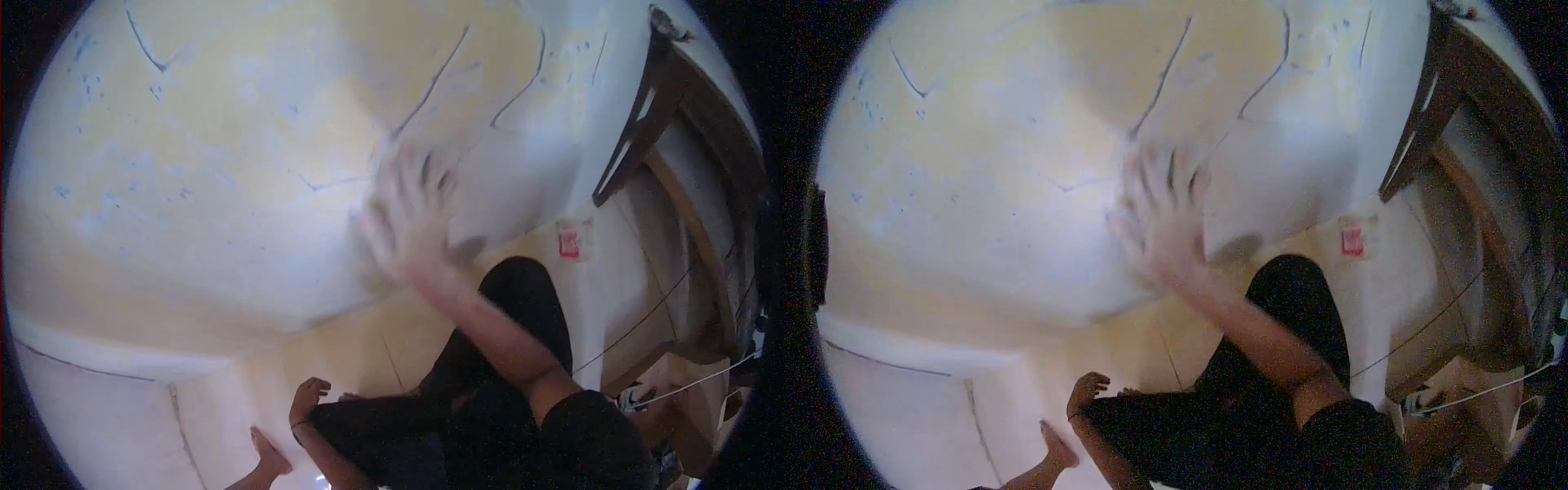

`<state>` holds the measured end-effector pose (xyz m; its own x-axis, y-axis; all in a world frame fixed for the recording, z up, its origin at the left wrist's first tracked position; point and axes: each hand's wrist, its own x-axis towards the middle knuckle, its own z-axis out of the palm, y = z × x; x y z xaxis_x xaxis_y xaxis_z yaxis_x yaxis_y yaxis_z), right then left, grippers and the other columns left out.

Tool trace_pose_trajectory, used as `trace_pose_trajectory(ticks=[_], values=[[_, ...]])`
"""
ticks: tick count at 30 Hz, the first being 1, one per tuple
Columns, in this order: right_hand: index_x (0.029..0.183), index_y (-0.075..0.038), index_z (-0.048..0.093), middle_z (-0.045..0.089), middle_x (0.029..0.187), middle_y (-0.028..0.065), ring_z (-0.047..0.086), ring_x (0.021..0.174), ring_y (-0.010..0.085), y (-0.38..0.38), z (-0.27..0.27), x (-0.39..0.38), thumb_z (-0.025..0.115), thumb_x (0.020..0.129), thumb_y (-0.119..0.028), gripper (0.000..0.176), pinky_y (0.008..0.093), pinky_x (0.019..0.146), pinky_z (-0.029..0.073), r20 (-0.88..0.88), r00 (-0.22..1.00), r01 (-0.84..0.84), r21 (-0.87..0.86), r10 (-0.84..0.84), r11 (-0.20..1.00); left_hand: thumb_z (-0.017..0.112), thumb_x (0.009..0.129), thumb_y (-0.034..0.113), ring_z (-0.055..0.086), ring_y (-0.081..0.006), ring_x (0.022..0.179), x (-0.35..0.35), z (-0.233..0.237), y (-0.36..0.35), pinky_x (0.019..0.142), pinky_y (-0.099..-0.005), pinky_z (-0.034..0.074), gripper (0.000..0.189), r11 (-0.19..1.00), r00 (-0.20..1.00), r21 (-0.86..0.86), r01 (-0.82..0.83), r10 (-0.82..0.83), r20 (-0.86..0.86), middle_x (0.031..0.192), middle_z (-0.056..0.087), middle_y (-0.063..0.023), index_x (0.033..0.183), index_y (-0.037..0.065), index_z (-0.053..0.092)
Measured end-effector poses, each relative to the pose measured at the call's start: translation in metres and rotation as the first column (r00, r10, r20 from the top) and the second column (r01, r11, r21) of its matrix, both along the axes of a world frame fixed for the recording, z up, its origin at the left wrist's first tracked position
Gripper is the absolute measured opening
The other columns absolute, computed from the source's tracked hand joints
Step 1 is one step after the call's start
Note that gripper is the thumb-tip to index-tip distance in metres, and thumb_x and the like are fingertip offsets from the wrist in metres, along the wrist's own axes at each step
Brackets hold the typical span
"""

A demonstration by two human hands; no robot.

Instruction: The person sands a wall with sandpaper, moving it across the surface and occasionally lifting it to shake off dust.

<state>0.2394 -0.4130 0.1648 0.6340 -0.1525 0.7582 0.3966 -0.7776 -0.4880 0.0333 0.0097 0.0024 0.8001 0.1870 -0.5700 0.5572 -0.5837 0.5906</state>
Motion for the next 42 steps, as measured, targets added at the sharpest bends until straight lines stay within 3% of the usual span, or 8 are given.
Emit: trace_pose_trajectory(ticks=[4, 10, 14, 22, 27, 33, 38, 42], values=[[0.144, 0.001, 0.034, 0.029, 0.149, 0.0273, 0.023, 0.133, 0.0582, -0.049, 0.048, 0.032, 0.05, 0.091, -0.037, 0.067, 0.0704, 0.106, 0.014, 0.207, 0.946, 0.205, 0.213, -0.25, 0.955, 0.043, 0.087, 0.016, 0.068, -0.0231, 0.084, -0.005, -0.001, -0.01, 0.079, -0.0357, 0.054, 0.032, 0.99, 0.996, 0.125, 0.073, -0.065, -0.067, 0.092, 0.07, -0.0124, 0.092, -0.001, 0.07], [0.145, 0.001, 0.033, 0.024, 0.152, 0.0263, 0.02, 0.138, 0.0523, 0.015, -0.018, -0.01, 0.051, 0.092, -0.038, 0.068, 0.0657, 0.11, 0.008, -0.082, 0.992, -0.101, -0.09, 0.094, 0.991, 0.044, 0.087, 0.016, 0.068, -0.0252, 0.086, 0.018, 0.021, -0.029, 0.079, -0.0346, 0.053, 0.031, 0.996, 0.996, 0.061, -0.061, 0.064, -0.055, 0.094, 0.07, -0.013, 0.093, -0.001, 0.069], [0.145, 0.001, 0.032, 0.022, 0.153, 0.0267, 0.017, 0.139, 0.0522, -0.052, 0.044, 0.033, 0.05, 0.092, -0.038, 0.068, 0.0648, 0.111, 0.007, 0.169, 0.959, 0.167, 0.308, -0.227, 0.936, 0.043, 0.086, 0.018, 0.068, -0.0242, 0.087, -0.003, 0.005, -0.012, 0.079, -0.0354, 0.052, 0.032, 0.994, 0.997, 0.086, 0.071, -0.067, -0.041, 0.096, 0.07, -0.0112, 0.094, 0.0, 0.069], [0.146, 0.0, 0.03, 0.022, 0.153, 0.0258, 0.023, 0.135, 0.0542, 0.008, -0.02, 0.0, 0.048, 0.092, -0.042, 0.071, 0.0689, 0.108, 0.016, -0.138, 0.99, -0.037, -0.163, 0.014, 0.986, 0.041, 0.085, 0.02, 0.067, -0.021, 0.09, 0.014, 0.022, -0.025, 0.079, -0.0349, 0.048, 0.034, 0.998, 0.996, 0.024, -0.058, 0.06, -0.073, 0.099, 0.07, -0.0078, 0.1, 0.003, 0.067], [0.147, -0.002, 0.03, 0.023, 0.153, 0.0239, 0.025, 0.134, 0.0535, -0.06, 0.05, 0.037, 0.047, 0.093, -0.042, 0.069, 0.0686, 0.107, 0.018, 0.174, 0.93, 0.278, 0.246, -0.324, 0.929, 0.044, 0.086, 0.02, 0.067, -0.0229, 0.085, -0.005, 0.0, -0.011, 0.078, -0.0365, 0.052, 0.033, 0.992, 0.99, 0.089, 0.087, -0.077, -0.117, 0.096, 0.071, -0.0087, 0.097, 0.003, 0.069], [0.145, 0.001, 0.032, 0.022, 0.153, 0.0266, 0.017, 0.137, 0.0563, 0.015, -0.028, -0.001, 0.047, 0.093, -0.035, 0.066, 0.069, 0.108, 0.01, -0.044, 0.994, -0.107, -0.065, 0.105, 0.992, 0.045, 0.086, 0.018, 0.068, -0.0227, 0.085, 0.014, 0.017, -0.019, 0.079, -0.0345, 0.054, 0.031, 0.995, 0.992, 0.016, -0.098, 0.099, -0.083, 0.095, 0.07, -0.0119, 0.096, 0.001, 0.069], [0.145, 0.002, 0.032, 0.025, 0.152, 0.0269, 0.019, 0.136, 0.0558, -0.048, 0.057, 0.032, 0.047, 0.092, -0.042, 0.069, 0.0697, 0.107, 0.012, 0.187, 0.944, 0.237, 0.186, -0.271, 0.953, 0.046, 0.087, 0.02, 0.068, -0.025, 0.084, -0.006, -0.01, -0.001, 0.078, -0.0371, 0.054, 0.031, 0.99, 0.988, 0.125, 0.072, -0.054, -0.141, 0.096, 0.07, -0.0126, 0.095, 0.0, 0.068], [0.146, 0.0, 0.031, 0.024, 0.153, 0.0248, 0.017, 0.138, 0.0542, -0.002, 0.001, 0.003, 0.046, 0.095, -0.041, 0.067, 0.0676, 0.109, 0.01, -0.057, 0.998, 0.014, -0.057, -0.017, 0.998, 0.046, 0.087, 0.02, 0.068, -0.0242, 0.082, 0.008, 0.001, -0.014, 0.079, -0.0364, 0.053, 0.032, 0.999, 0.993, 0.02, -0.051, 0.052, -0.105, 0.094, 0.071, -0.0118, 0.096, 0.0, 0.068]])
